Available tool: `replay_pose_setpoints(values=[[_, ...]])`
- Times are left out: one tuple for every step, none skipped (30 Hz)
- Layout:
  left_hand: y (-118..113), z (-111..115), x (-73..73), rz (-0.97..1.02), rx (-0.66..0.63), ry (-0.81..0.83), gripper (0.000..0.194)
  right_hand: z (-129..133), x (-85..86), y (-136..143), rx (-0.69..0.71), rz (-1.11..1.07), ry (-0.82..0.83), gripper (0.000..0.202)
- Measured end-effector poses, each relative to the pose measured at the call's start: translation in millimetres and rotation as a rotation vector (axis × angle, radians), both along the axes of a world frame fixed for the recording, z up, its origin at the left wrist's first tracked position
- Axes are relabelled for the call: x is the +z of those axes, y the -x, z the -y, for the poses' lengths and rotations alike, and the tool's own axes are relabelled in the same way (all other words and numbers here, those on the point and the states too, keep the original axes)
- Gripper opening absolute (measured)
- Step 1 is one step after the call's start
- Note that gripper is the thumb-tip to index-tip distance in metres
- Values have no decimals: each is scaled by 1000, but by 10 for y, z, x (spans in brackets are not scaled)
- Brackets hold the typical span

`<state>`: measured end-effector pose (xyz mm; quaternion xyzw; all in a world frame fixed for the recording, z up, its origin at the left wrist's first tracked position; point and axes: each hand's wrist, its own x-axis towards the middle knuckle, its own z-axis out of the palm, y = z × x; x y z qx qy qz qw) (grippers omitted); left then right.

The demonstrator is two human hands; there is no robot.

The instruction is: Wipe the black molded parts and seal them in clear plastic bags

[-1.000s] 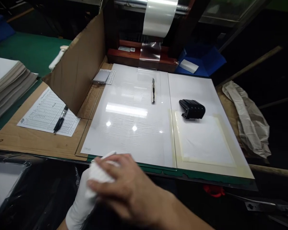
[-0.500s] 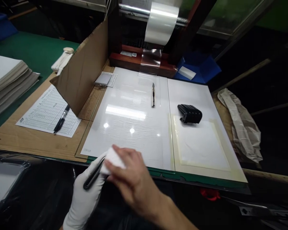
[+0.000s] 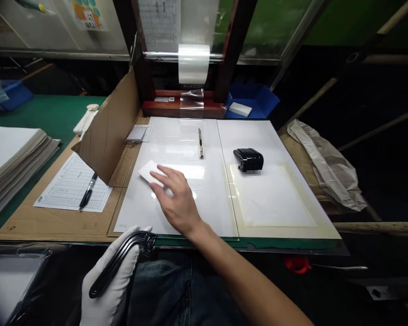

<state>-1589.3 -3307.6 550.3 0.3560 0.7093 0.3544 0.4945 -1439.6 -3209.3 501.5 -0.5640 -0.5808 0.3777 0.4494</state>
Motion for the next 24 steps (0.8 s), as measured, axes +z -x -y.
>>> replay_pose_setpoints(values=[[-13,-11,-25,15,-8,22,38,259,6,-66,-29,0,-59,30],[-31,-26,-59,52,-7,48,39,564,-19,-150,-52,14,-120,31],[-55,-47,-96,125,4,83,39,899,-78,-249,-61,42,-171,34],[-91,-77,-132,237,20,128,38,1245,-170,-357,-53,70,-198,37],[-141,-116,-166,362,31,188,36,1582,-294,-471,-88,80,-189,31],[-210,-165,-195,477,21,255,35,1890,-443,-590,-207,87,-89,20],[-304,-222,-217,557,-13,312,34,2152,-612,-714,-450,95,59,9],[-427,-283,-231,600,-75,348,35,2357,-793,-848,-652,122,151,9],[-579,-344,-235,610,-157,364,37,2501,-977,-994,-831,144,213,14],[-760,-398,-226,598,-239,365,39,2589,-1157,-1151,-986,157,254,20],[-963,-439,-201,578,-316,362,40,2628,-1325,-1315,-1101,160,278,28],[-1179,-463,-160,560,-382,358,41,2633,-1472,-1475,-1187,149,293,35],[-1399,-471,-102,543,-448,350,42,2614,-1595,-1622,-1248,130,302,41],[-1614,-465,-31,527,-526,332,40,2585,-1691,-1745,-1295,108,304,44],[-1818,-450,49,511,-609,308,38,2553,-1761,-1838,-1327,84,301,47],[-2010,-430,133,503,-689,285,35,2526,-1807,-1900,-1352,58,293,48],[-2189,-409,217,504,-758,268,33,2507,-1836,-1935,-1371,32,283,49],[-2356,-389,296,510,-809,262,31,2493,-1853,-1954,-1385,3,275,50],[-2513,-371,365,512,-859,263,30,2483,-1866,-1964,-1399,-28,266,50],[-2663,-354,424,511,-906,260,30,2472,-1878,-1976,-1413,-59,256,50],[-2806,-337,470,511,-960,247,31,2456,-1892,-1995,-1428,-89,244,49],[-2944,-318,503,506,-1038,212,32,2431,-1907,-2023,-1442,-117,229,48],[-3078,-296,526,497,-1118,158,34,2398,-1919,-2058,-1450,-142,213,48],[-3207,-270,540,491,-1196,99,35,2362,-1926,-2095,-1449,-163,195,47]])
